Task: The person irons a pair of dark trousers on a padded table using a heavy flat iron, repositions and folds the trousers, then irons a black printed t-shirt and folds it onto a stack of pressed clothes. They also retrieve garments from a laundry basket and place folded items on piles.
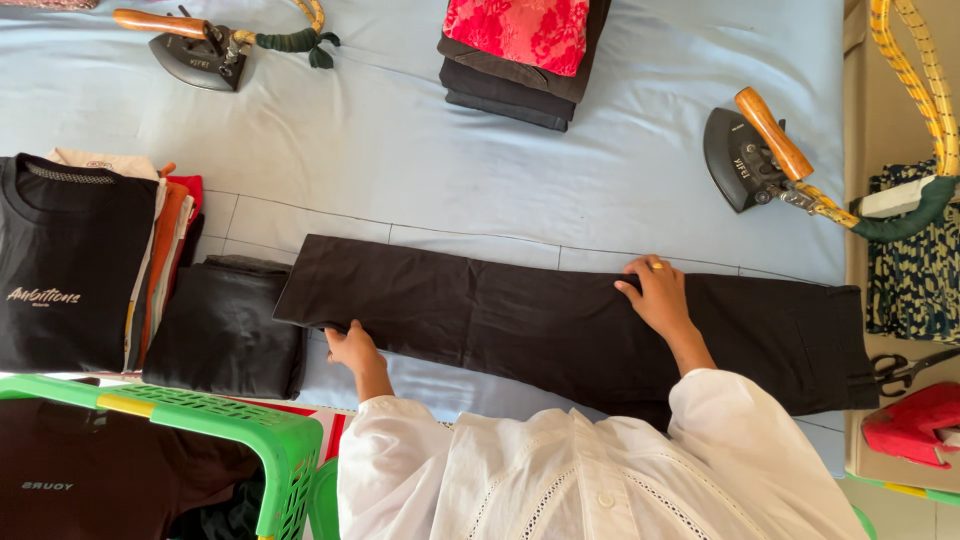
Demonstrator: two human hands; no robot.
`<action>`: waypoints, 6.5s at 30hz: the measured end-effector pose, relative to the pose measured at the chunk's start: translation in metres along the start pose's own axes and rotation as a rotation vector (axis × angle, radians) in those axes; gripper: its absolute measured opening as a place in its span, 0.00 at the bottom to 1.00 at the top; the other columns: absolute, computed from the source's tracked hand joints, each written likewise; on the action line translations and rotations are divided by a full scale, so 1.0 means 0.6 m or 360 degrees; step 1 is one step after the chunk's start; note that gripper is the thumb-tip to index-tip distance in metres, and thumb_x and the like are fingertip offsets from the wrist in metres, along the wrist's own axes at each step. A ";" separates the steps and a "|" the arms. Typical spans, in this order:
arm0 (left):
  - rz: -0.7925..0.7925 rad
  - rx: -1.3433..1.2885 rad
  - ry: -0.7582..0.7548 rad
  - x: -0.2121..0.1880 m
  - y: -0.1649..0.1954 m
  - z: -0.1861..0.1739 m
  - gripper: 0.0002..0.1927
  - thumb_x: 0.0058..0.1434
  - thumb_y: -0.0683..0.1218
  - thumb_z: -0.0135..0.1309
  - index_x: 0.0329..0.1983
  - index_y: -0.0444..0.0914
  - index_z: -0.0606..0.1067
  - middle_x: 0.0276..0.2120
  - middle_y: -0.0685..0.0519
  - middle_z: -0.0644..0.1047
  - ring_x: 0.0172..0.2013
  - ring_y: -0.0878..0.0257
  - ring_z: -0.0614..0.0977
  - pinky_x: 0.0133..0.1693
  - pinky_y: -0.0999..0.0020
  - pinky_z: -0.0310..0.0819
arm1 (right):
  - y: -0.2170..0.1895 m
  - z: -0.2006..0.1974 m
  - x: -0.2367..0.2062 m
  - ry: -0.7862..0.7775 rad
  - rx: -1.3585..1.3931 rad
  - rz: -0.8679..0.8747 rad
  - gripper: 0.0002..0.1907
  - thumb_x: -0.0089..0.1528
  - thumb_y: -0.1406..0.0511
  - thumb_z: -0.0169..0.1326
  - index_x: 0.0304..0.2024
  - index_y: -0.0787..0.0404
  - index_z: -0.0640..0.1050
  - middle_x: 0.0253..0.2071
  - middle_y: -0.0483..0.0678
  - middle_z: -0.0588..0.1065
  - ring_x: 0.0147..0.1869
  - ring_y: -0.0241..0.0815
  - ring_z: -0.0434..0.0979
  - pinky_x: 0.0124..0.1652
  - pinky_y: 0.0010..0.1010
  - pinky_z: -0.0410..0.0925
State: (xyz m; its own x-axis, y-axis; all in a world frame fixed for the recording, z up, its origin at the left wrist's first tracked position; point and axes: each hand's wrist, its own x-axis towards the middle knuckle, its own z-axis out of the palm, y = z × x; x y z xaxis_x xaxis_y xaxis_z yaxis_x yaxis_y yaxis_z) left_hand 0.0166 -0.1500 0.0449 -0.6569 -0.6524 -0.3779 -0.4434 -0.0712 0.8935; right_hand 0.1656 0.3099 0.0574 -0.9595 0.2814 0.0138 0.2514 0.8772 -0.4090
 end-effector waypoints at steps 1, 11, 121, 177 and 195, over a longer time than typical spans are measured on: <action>-0.0091 -0.0162 -0.0126 0.006 0.004 -0.004 0.27 0.62 0.35 0.54 0.65 0.37 0.68 0.59 0.45 0.65 0.52 0.54 0.77 0.50 0.62 0.75 | -0.004 0.001 0.007 -0.0082 0.0007 0.0025 0.15 0.62 0.56 0.60 0.44 0.57 0.78 0.49 0.47 0.76 0.59 0.49 0.71 0.59 0.42 0.59; -0.0190 -0.0727 -0.0536 0.043 0.064 -0.016 0.19 0.63 0.40 0.59 0.57 0.30 0.74 0.52 0.48 0.80 0.49 0.59 0.82 0.50 0.64 0.78 | -0.008 0.015 0.051 -0.0414 -0.0042 0.0151 0.16 0.62 0.52 0.60 0.42 0.56 0.79 0.47 0.51 0.71 0.54 0.53 0.65 0.56 0.43 0.59; 0.2679 0.1992 -0.1389 -0.268 -0.110 0.110 0.50 0.52 0.27 0.50 0.76 0.53 0.55 0.74 0.40 0.52 0.71 0.39 0.58 0.64 0.32 0.55 | 0.192 -0.196 -0.113 0.0651 0.1366 0.0670 0.28 0.60 0.78 0.61 0.63 0.60 0.78 0.52 0.61 0.78 0.55 0.37 0.73 0.55 0.26 0.67; 0.2827 0.1122 -0.1866 -0.278 -0.133 0.082 0.20 0.60 0.42 0.56 0.57 0.41 0.75 0.56 0.44 0.72 0.66 0.44 0.67 0.66 0.32 0.51 | 0.121 -0.069 -0.310 0.0104 -0.0349 -0.0270 0.18 0.57 0.59 0.60 0.50 0.51 0.79 0.68 0.51 0.64 0.73 0.52 0.59 0.67 0.63 0.52; 0.1614 0.1312 -0.1621 -0.321 -0.094 0.159 0.07 0.60 0.50 0.62 0.36 0.43 0.83 0.32 0.57 0.81 0.47 0.56 0.74 0.55 0.57 0.58 | 0.054 -0.049 -0.234 0.0533 -0.0336 0.0281 0.13 0.64 0.62 0.58 0.50 0.58 0.78 0.56 0.45 0.72 0.63 0.47 0.66 0.60 0.47 0.56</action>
State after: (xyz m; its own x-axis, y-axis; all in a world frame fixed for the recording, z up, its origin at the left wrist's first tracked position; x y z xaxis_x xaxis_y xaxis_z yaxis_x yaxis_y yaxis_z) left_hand 0.1100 0.0516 0.0442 -0.8183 0.5727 -0.0498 0.4219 0.6571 0.6247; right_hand 0.3120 0.3103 0.0690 -0.8138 0.5146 0.2701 0.4621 0.8547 -0.2364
